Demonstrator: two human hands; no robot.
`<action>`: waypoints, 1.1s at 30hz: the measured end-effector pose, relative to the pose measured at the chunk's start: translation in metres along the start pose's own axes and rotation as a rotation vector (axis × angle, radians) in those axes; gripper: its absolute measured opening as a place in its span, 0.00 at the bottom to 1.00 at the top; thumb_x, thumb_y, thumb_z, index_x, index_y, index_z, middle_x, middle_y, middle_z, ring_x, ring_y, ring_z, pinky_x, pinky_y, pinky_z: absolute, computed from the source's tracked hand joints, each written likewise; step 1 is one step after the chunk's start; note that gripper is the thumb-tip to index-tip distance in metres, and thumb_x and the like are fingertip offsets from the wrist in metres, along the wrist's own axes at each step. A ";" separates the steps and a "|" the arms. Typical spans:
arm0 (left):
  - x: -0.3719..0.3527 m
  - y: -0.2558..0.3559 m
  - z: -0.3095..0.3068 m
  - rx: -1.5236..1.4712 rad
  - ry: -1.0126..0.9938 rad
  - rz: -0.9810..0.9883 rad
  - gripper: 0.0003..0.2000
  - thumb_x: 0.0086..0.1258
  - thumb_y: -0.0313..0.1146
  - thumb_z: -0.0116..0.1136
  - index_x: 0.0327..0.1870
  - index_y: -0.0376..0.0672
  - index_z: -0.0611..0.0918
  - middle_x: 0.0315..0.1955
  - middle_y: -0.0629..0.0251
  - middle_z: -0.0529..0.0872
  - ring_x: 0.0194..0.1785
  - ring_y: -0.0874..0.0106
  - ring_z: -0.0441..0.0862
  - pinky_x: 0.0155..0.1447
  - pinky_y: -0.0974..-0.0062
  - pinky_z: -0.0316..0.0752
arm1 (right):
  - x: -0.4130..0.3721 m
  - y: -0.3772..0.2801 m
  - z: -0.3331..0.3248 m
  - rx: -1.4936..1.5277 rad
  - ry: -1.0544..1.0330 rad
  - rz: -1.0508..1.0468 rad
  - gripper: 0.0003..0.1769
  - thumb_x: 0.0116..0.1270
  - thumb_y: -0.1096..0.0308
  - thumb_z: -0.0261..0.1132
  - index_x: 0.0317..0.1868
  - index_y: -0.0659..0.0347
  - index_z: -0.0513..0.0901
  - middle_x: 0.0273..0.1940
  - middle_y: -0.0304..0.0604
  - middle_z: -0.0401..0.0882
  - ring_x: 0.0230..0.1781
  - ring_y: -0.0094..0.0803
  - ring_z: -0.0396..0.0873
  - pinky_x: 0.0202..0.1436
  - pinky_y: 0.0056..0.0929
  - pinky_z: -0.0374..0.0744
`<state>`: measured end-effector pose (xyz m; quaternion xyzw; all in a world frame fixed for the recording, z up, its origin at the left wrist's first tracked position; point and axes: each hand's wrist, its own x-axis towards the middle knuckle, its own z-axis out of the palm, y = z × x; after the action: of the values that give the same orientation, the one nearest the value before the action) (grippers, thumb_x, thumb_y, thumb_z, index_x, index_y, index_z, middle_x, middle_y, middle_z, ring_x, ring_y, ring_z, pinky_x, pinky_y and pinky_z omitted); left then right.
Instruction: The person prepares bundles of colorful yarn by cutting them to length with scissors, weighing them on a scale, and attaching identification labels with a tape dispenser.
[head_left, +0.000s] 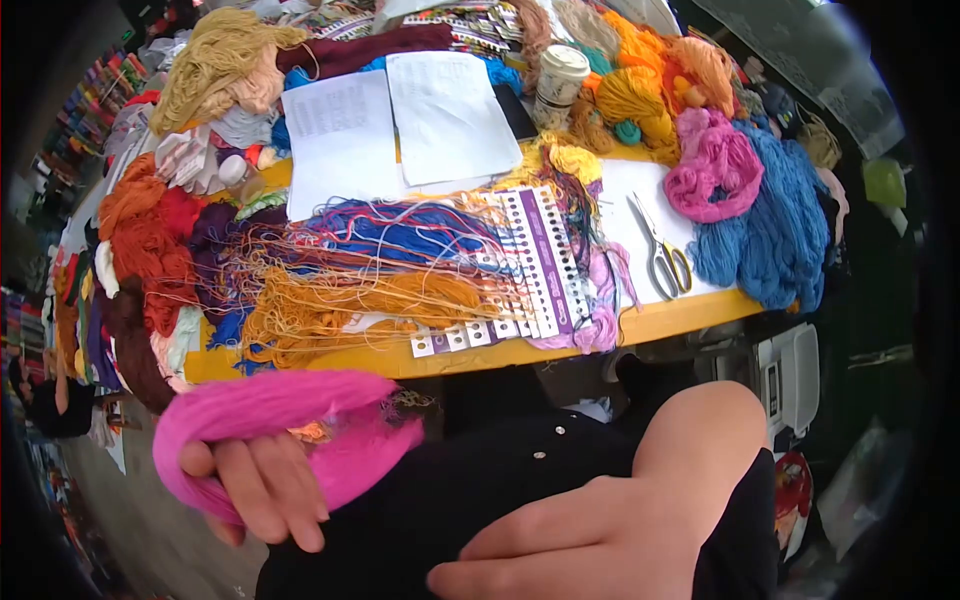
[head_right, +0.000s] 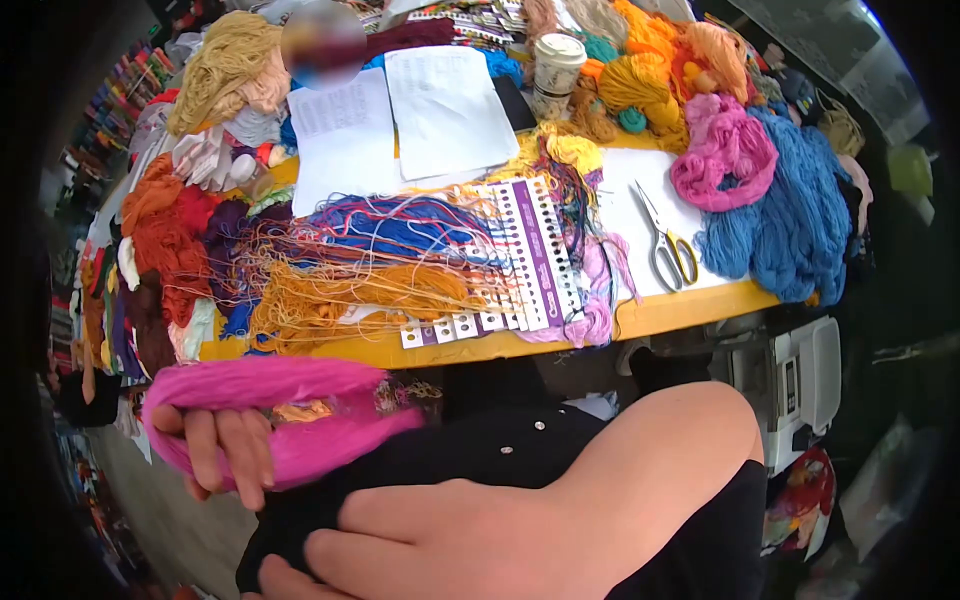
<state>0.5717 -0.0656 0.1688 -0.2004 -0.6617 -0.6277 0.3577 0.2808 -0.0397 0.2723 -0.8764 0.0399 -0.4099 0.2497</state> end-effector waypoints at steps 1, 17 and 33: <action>0.004 0.001 -0.001 -0.012 0.039 -0.014 0.39 0.70 0.30 0.55 0.75 0.49 0.43 0.57 0.60 0.75 0.44 0.57 0.84 0.45 0.62 0.81 | 0.001 -0.004 0.007 0.080 0.060 0.085 0.09 0.56 0.67 0.63 0.35 0.61 0.84 0.34 0.37 0.78 0.26 0.26 0.72 0.26 0.21 0.69; 0.038 -0.001 0.087 0.376 0.660 0.236 0.36 0.68 0.30 0.52 0.73 0.37 0.46 0.49 0.63 0.78 0.31 0.71 0.82 0.37 0.71 0.78 | -0.021 -0.020 0.022 -0.124 0.700 -0.507 0.05 0.57 0.74 0.68 0.31 0.68 0.84 0.35 0.40 0.83 0.25 0.24 0.74 0.25 0.20 0.73; 0.326 -0.176 0.157 -0.120 0.394 -0.545 0.20 0.70 0.29 0.45 0.63 0.43 0.66 0.42 0.57 0.80 0.36 0.77 0.81 0.41 0.81 0.77 | -0.256 -0.099 -0.095 -0.306 0.907 0.484 0.31 0.57 0.50 0.64 0.52 0.65 0.69 0.47 0.45 0.73 0.46 0.36 0.73 0.47 0.32 0.71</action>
<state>0.1950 0.0046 0.2914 0.0882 -0.5712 -0.7646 0.2853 0.0281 0.0785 0.1916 -0.6036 0.4041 -0.6674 0.1641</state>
